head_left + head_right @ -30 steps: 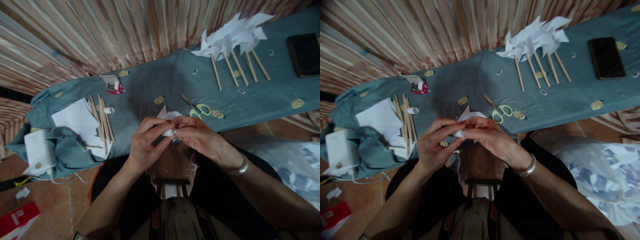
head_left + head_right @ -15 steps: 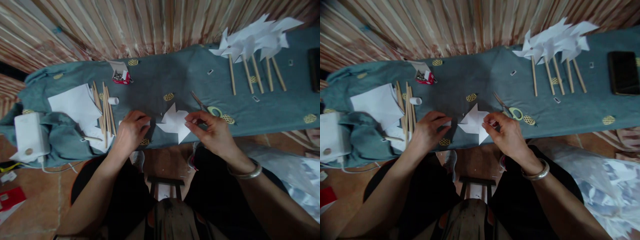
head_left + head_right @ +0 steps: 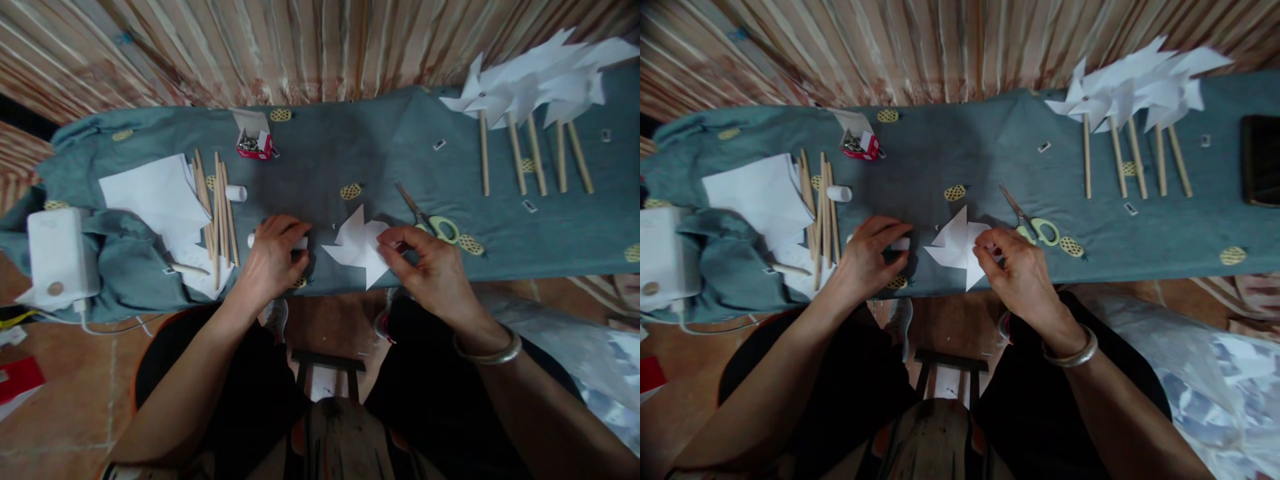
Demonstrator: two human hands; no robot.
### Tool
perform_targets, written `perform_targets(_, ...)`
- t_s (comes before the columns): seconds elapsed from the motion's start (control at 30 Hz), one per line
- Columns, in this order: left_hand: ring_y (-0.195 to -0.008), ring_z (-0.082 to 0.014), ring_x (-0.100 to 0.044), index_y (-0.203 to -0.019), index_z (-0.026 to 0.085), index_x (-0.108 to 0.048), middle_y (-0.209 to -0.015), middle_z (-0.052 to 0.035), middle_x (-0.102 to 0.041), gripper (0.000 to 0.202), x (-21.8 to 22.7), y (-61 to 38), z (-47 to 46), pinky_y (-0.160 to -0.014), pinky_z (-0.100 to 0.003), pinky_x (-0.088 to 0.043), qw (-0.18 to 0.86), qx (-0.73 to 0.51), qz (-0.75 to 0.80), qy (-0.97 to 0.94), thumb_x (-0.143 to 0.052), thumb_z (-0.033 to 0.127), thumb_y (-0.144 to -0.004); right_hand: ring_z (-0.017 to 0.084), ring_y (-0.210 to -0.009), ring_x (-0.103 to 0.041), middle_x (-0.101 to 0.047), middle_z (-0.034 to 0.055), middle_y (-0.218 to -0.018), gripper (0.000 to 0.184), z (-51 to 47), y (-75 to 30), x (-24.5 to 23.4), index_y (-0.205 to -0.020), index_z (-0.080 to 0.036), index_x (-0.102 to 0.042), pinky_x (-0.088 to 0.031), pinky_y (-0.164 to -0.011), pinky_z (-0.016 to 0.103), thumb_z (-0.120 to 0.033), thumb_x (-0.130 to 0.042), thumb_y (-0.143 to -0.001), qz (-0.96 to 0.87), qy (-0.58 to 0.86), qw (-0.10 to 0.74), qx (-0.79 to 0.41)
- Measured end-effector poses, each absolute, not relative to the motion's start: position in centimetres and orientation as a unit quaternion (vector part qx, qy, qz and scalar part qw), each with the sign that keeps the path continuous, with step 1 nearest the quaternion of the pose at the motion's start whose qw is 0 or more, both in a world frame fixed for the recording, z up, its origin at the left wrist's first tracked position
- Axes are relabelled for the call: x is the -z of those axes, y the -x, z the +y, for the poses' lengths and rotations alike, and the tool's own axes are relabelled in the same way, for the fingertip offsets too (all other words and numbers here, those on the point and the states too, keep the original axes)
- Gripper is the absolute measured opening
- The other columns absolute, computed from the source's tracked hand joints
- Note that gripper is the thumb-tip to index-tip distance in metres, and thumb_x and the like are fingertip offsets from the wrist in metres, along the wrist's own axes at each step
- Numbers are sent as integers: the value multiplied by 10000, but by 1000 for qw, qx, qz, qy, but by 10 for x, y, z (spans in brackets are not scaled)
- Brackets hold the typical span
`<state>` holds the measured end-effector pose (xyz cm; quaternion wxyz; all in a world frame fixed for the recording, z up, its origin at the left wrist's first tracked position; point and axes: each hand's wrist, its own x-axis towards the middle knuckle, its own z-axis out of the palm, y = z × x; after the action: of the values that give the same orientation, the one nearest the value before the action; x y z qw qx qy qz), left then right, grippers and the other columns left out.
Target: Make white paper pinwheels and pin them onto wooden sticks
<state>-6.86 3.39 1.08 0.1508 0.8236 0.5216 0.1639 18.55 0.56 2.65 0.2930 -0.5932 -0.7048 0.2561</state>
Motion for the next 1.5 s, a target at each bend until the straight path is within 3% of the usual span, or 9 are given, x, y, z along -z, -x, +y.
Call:
perform_targets(0.27,-1060,-294,-584,-1134,215,-652,-1099,-85,-648,437,-9,64,36,-929,-477,-450,142,-206,515,-820,-595,132,-708,213,-814,-656,-706,34,-863,107,8,-183,-17,-860,-226,-641,-506,-793,364,-254,-553,-915,-750,568,270,-204)
perform_targets(0.4,-1038,-289,-588,-1123,235,-643,-1083,-79,-647,340,-18,62,30,-890,-464,-472,140,-240,491,-826,-621,186,-787,220,-834,-651,-716,44,-883,110,9,-181,-16,-858,-219,-636,-508,-797,367,-239,-548,-920,-766,563,255,-176)
perform_targets(0.53,-919,-226,-596,-1096,154,-619,-1020,-91,-673,200,-28,43,12,-782,-384,-513,121,-287,390,-867,-541,169,-912,225,-860,-654,-732,56,-924,100,10,-179,-15,-853,-213,-630,-509,-818,373,-223,-555,-919,-772,561,254,-157)
perform_targets(0.73,-1235,-238,-532,-1253,124,-562,-1306,-134,-626,301,-9,14,-8,-966,-396,-481,139,-221,333,-906,-427,150,-985,234,-875,-663,-737,59,-943,108,11,-176,-13,-855,-229,-630,-514,-819,392,-245,-550,-926,-776,563,249,-138)
perform_targets(0.87,-1237,-239,-529,-1257,77,-567,-1297,-145,-637,313,3,11,-9,-972,-383,-463,137,-200,339,-909,-426,172,-994,236,-860,-658,-735,57,-923,111,12,-175,-12,-846,-238,-629,-514,-816,398,-260,-559,-929,-775,568,245,-130)
perform_targets(1.13,-1199,-227,-549,-1225,87,-599,-1254,-131,-664,311,2,10,-5,-961,-381,-440,143,-199,348,-905,-399,174,-1003,247,-909,-632,-710,73,-964,147,10,-173,-10,-898,-234,-637,-484,-869,423,-291,-516,-957,-786,572,208,-106)
perform_targets(1.37,-1176,-227,-548,-1212,99,-610,-1240,-123,-664,296,0,10,-4,-940,-378,-430,147,-198,348,-904,-424,177,-995,248,-833,-600,-674,86,-847,211,10,-164,-21,-820,-206,-607,-487,-770,381,-190,-456,-968,-837,539,91,-20)
perform_targets(1.5,-1105,-233,-569,-1116,125,-657,-1147,-106,-688,234,1,8,-3,-915,-384,-422,131,-186,347,-910,-477,166,-972,250,-810,-569,-626,86,-785,258,10,-155,-28,-800,-179,-603,-462,-699,367,-103,-412,-956,-857,514,3,37)
